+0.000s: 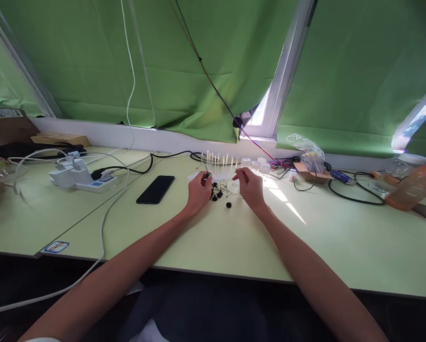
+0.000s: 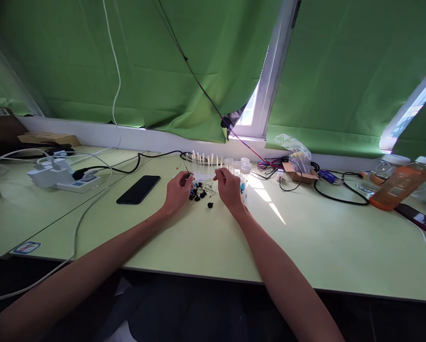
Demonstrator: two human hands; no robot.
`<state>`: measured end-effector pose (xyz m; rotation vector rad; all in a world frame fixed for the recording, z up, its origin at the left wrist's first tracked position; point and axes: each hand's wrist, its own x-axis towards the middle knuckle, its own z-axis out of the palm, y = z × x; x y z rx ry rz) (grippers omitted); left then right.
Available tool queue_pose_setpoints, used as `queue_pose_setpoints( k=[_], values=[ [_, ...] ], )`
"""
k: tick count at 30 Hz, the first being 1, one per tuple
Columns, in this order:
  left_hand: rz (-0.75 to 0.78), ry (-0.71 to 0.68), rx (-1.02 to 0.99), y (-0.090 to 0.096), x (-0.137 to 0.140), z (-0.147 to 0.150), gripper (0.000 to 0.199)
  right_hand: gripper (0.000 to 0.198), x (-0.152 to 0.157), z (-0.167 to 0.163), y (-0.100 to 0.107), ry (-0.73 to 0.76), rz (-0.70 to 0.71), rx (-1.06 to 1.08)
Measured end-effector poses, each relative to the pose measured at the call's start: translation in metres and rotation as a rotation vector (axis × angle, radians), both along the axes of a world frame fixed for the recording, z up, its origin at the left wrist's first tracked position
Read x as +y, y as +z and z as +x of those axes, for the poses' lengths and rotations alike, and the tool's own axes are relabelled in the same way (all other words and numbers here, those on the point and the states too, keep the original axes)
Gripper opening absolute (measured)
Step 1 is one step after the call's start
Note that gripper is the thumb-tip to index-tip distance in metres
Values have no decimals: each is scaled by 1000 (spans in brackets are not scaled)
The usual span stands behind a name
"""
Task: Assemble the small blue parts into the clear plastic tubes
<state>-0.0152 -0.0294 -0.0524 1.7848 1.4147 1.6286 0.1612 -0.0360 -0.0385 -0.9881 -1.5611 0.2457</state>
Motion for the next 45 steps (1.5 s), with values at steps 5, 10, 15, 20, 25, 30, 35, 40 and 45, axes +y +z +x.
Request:
queue_pose_setpoints(
  k=[5,10,15,20,25,30,35,40,45],
  values=[
    [3,12,-2,1,2,-3,19,35,-5,2,6,-37,12,65],
    [12,-1,-17,-1,7,-6,18,30,0,0,-1,-23,-64,-50],
    [-4,-37,-45,-4,13,-10,17,19,4,-12,-18,98,-109,-373],
    [-19,-43,-42,-5,16,-13,16,39,2,-15,-26,200,-167,-560],
    [-19,-41,-48,-6,20,-14,17,40,3,-12,-30,259,-198,-661],
    [10,-3,-35,-7,26,-20,15,38,5,-12,-32,248,-199,-662],
    [-34,-5,-46,-9,32,-26,14,36,10,-10,-36,277,-161,-637],
    [-53,-2,-64,-9,32,-26,14,44,14,-9,-41,291,-144,-625],
    [-72,-14,-68,-10,32,-26,15,49,15,-11,-45,287,-126,-698]
  ],
)
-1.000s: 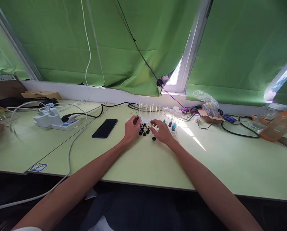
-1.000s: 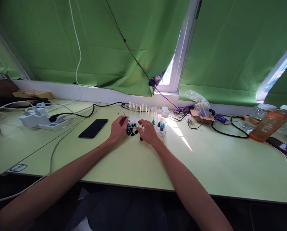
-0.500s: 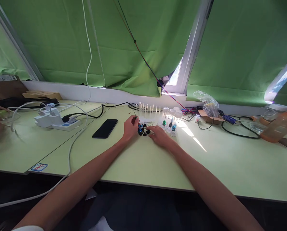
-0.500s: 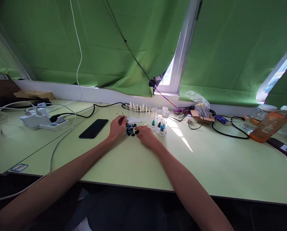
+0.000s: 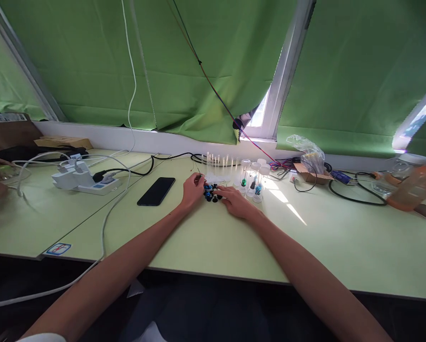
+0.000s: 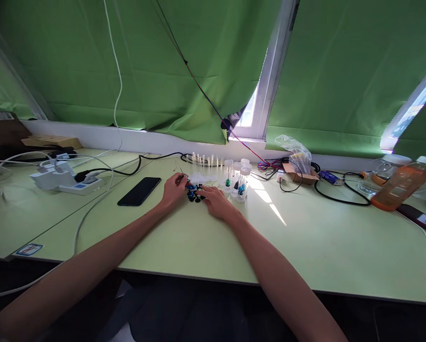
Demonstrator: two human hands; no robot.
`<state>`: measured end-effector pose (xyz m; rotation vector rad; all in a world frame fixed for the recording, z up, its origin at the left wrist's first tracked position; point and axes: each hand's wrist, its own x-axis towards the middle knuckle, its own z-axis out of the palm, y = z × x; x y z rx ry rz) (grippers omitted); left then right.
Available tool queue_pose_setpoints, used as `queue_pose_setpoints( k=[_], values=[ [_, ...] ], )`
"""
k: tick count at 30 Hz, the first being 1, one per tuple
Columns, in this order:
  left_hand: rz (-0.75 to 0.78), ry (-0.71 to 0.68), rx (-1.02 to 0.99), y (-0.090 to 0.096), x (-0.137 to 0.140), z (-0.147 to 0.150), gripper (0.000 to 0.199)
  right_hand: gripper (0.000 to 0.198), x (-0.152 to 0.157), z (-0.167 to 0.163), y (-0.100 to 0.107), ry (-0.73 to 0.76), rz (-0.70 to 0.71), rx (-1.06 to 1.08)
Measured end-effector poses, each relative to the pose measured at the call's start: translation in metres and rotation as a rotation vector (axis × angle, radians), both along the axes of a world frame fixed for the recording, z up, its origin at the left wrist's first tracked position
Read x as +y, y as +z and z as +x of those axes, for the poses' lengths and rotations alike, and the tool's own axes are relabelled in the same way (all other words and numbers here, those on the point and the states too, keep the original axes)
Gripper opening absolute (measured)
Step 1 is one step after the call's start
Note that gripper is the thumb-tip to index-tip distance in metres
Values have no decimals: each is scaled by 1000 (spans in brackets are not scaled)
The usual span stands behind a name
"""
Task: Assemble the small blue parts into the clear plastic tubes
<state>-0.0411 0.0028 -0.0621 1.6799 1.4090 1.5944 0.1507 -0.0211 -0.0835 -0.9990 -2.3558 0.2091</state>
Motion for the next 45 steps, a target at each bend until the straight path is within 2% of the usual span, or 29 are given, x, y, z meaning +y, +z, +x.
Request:
queue_pose_setpoints(
  k=[11,16,24,27,32,38,45],
  values=[
    [-1,-36,20,2,-5,4,21,41,5,1,1,-38,74,15],
    [-3,-57,5,1,-6,6,23,40,5,1,3,-58,59,-6],
    [-6,-74,13,0,-7,8,18,40,4,2,2,-189,13,13],
    [-8,-70,11,1,-8,9,17,45,2,2,3,-219,-7,47],
    [20,-51,52,4,-11,9,18,53,2,1,2,-157,-30,85],
    [2,-132,54,3,-11,9,19,63,3,-1,0,-21,-24,119],
    [19,-130,175,-7,-2,7,18,63,2,0,3,-50,-19,101]
  ],
)
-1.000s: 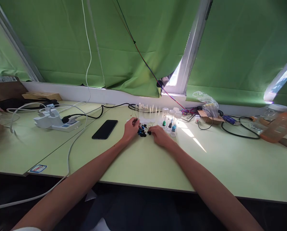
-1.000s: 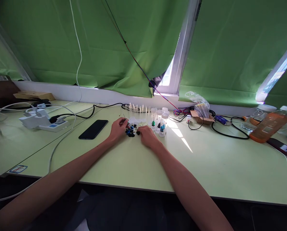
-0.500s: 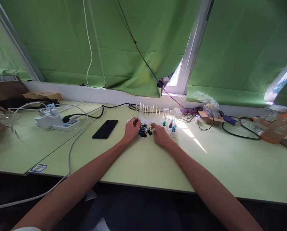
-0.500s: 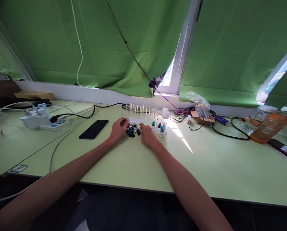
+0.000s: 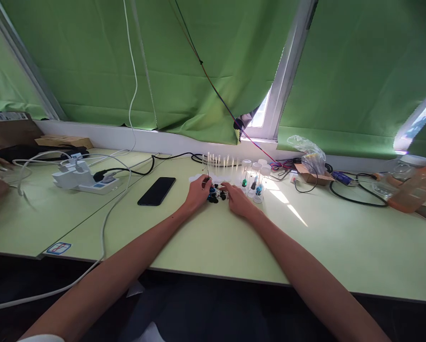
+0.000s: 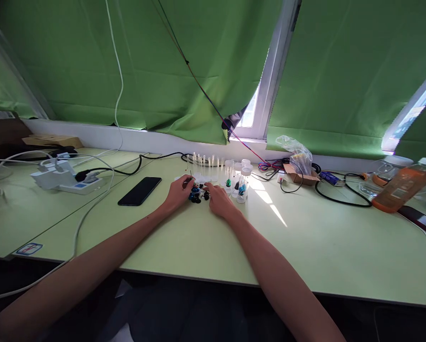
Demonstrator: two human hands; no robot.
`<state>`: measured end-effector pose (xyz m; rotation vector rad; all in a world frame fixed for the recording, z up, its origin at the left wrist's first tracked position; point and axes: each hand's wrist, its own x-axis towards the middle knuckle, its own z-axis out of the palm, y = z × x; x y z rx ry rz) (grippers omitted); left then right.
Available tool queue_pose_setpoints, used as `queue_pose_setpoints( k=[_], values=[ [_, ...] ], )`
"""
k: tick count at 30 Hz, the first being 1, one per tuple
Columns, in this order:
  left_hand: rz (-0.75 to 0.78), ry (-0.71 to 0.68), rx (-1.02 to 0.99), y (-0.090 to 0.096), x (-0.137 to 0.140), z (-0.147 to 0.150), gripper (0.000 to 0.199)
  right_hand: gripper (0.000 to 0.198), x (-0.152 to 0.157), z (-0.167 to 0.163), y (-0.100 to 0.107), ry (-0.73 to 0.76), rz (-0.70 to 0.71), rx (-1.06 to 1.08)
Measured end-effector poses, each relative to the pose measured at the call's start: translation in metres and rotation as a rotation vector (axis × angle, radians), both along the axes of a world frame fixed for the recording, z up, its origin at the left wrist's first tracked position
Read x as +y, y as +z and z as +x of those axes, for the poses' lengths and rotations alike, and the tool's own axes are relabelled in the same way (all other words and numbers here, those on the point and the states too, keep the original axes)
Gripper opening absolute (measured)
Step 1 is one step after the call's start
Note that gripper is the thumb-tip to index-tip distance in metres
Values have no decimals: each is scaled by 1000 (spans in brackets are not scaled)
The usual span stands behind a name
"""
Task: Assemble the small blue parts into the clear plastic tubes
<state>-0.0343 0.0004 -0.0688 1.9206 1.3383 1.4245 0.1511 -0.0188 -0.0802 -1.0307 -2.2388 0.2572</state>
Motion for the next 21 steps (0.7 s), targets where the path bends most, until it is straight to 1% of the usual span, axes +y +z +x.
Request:
queue_pose_setpoints(
  k=[7,13,17,21],
  values=[
    [46,62,102,-1,2,-2,19,61,4,2,-1,-55,9,-22],
    [75,96,124,1,0,-2,19,59,3,1,0,-87,6,-11],
    [88,33,90,3,-4,0,20,56,3,0,-1,-60,16,10],
    [100,-25,125,3,-6,2,20,48,7,-2,-6,-37,0,2]
  ],
)
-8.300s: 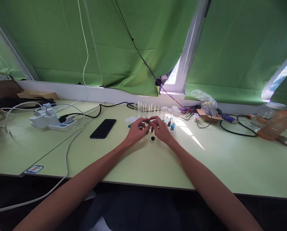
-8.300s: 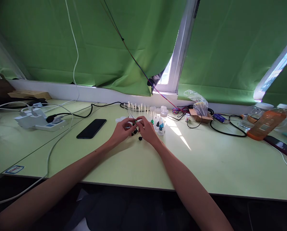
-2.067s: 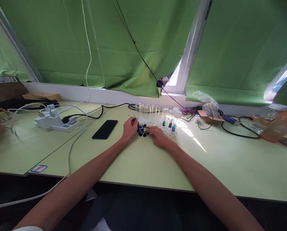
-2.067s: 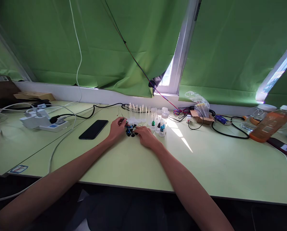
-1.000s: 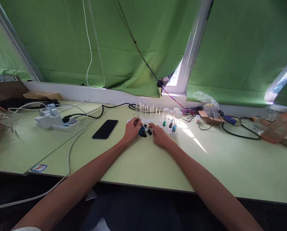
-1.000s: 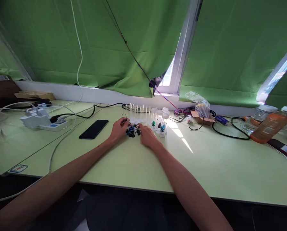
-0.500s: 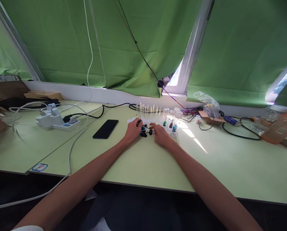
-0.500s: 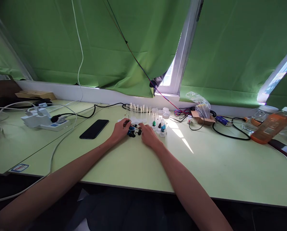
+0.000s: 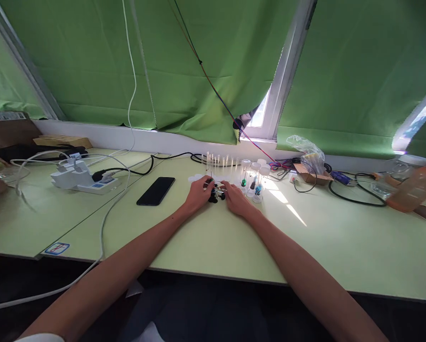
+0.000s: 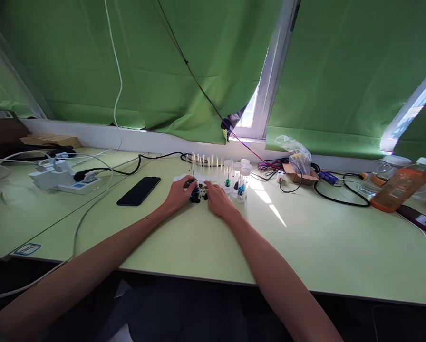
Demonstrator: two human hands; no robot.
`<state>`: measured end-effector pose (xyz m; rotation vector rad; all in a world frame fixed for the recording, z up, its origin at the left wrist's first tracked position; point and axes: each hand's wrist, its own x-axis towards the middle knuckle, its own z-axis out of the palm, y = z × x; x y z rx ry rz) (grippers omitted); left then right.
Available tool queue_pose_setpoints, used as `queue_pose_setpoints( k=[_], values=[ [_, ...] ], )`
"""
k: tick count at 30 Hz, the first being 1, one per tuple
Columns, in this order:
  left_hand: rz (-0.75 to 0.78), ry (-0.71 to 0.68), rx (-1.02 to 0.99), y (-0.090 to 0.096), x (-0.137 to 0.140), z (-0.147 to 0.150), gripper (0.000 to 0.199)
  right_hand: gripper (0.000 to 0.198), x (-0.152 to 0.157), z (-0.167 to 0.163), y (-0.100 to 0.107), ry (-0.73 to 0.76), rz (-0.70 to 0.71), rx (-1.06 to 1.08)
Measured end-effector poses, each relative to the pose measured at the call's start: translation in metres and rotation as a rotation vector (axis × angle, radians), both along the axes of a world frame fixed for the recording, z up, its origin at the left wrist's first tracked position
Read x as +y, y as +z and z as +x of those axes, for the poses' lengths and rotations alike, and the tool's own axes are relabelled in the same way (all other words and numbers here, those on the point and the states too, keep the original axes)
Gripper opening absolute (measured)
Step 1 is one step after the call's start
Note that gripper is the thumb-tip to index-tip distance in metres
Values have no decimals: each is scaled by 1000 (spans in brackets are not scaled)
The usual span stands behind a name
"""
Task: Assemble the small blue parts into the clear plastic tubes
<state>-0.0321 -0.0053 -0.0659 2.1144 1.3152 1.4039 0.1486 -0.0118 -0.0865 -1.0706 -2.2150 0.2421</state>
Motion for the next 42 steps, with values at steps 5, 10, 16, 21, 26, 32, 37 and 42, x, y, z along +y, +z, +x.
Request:
queue_pose_setpoints(
  k=[5,10,16,21,26,32,37,42],
  values=[
    [12,20,71,0,3,-2,19,42,1,-3,-3,8,-18,-35],
    [49,67,134,-1,5,-4,20,38,-5,-6,2,-10,-19,-16],
    [26,107,119,-2,8,-7,21,45,-9,-8,6,-24,-39,-15],
    [4,121,25,-5,11,-8,20,47,-8,-9,4,-62,-85,-51],
    [-10,127,-66,-2,8,-6,19,53,-10,-9,4,-113,-73,-67],
    [-8,112,-104,0,5,-4,19,56,-13,-9,6,-101,-57,-73],
    [-8,118,-93,0,4,-3,19,57,-12,-10,5,-71,-69,-74],
    [-17,110,-97,-1,4,-4,20,57,-10,-10,3,-69,-71,-80]
  ],
)
